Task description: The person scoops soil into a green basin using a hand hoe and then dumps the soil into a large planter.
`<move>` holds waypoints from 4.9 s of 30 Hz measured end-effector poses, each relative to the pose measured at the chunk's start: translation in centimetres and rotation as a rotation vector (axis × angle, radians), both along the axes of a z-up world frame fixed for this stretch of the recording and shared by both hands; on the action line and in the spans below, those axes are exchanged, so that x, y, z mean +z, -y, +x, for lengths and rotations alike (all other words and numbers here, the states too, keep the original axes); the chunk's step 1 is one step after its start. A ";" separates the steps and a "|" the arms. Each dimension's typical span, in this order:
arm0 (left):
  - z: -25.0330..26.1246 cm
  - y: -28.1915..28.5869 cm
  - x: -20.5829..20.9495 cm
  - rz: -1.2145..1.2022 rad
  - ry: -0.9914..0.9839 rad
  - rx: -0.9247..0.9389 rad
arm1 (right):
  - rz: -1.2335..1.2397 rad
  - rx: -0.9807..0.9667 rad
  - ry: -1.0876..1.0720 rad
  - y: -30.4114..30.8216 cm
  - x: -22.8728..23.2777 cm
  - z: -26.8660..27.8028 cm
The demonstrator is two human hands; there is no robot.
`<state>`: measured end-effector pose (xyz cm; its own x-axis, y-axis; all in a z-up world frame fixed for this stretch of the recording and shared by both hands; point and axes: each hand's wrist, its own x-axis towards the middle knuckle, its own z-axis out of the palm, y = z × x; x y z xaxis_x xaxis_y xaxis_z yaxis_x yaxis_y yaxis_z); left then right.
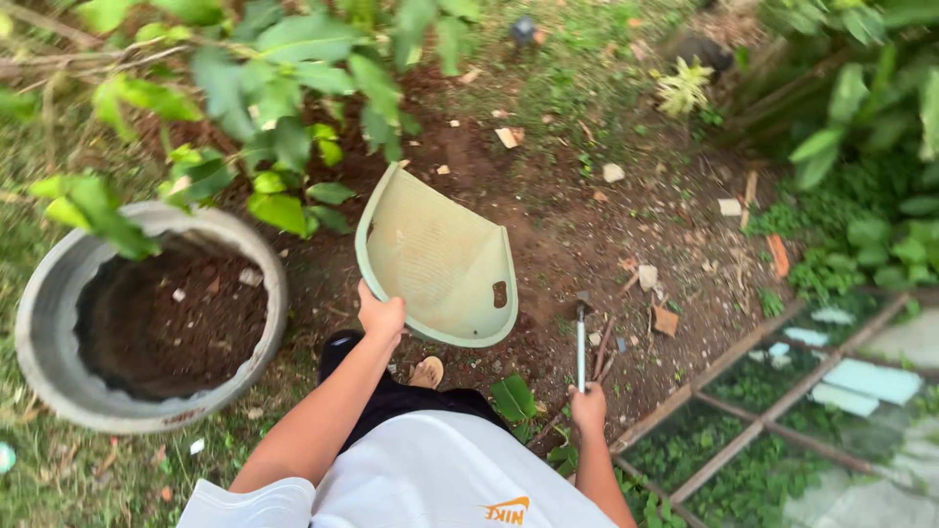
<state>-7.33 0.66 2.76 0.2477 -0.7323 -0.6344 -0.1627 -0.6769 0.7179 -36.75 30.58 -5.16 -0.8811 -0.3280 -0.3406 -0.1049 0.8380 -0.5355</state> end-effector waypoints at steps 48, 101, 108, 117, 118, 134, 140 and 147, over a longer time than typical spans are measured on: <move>-49.3 15.6 -7.4 0.176 -0.093 0.641 | -0.059 0.523 0.391 34.4 0.2 -62.5; -51.8 -6.1 -8.2 -0.196 -0.155 2.478 | 0.390 1.848 0.652 71.2 -0.6 -32.4; -51.7 -3.6 -5.5 -0.253 -0.221 2.472 | 0.307 1.899 0.571 73.3 0.1 -31.2; -51.3 -1.8 -3.9 -0.230 -0.162 2.448 | 0.431 1.809 0.560 72.2 1.8 -32.1; -51.6 -1.7 -4.1 -0.246 -0.169 2.457 | 0.427 1.812 0.555 72.2 1.8 -32.3; -54.6 -5.7 -12.8 -0.372 0.042 2.602 | 0.306 2.080 0.360 69.6 1.4 -30.5; -57.3 -9.7 -16.0 -0.202 -0.081 2.709 | -0.035 2.443 -0.010 70.2 1.9 -30.9; -65.5 -14.1 -16.4 0.016 -0.197 2.775 | 0.263 2.374 0.026 65.8 -0.2 -31.9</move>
<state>-72.82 14.79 -13.63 0.0018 0.6799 -0.7333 0.4154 0.6665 0.6190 -68.67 -35.23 -5.41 0.7861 -0.3261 -0.5251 -0.5943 -0.6321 -0.4972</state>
